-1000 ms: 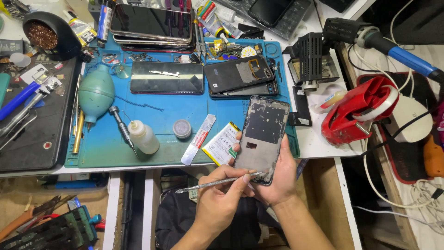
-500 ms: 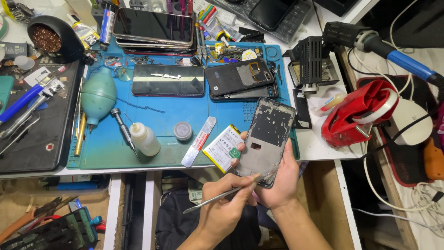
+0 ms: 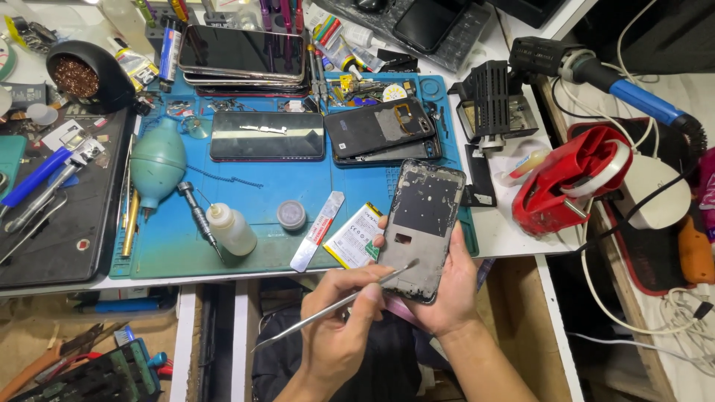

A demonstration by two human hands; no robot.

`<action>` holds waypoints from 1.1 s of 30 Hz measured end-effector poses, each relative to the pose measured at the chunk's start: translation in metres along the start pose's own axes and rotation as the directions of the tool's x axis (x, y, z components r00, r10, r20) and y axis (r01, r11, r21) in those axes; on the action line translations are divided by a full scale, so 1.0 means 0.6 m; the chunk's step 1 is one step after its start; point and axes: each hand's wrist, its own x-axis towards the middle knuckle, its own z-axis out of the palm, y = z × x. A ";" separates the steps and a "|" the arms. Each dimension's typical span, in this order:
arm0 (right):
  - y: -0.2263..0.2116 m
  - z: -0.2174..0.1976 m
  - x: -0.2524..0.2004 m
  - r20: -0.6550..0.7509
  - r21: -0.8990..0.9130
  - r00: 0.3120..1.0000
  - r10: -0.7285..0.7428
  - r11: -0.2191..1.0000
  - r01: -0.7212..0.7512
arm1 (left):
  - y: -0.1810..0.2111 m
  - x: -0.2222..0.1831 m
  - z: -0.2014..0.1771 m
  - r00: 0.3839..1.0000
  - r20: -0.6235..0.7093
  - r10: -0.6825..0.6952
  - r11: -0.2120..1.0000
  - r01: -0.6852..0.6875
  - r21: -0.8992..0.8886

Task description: Reinstalling a battery into a mobile phone chassis after cleaning adhesive residue from the frame.

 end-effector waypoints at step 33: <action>0.009 0.012 -0.017 -0.034 -0.186 0.999 0.005 0.982 -0.011 | 0.003 0.027 -0.046 0.950 -0.077 -0.304 0.938 0.284 -0.196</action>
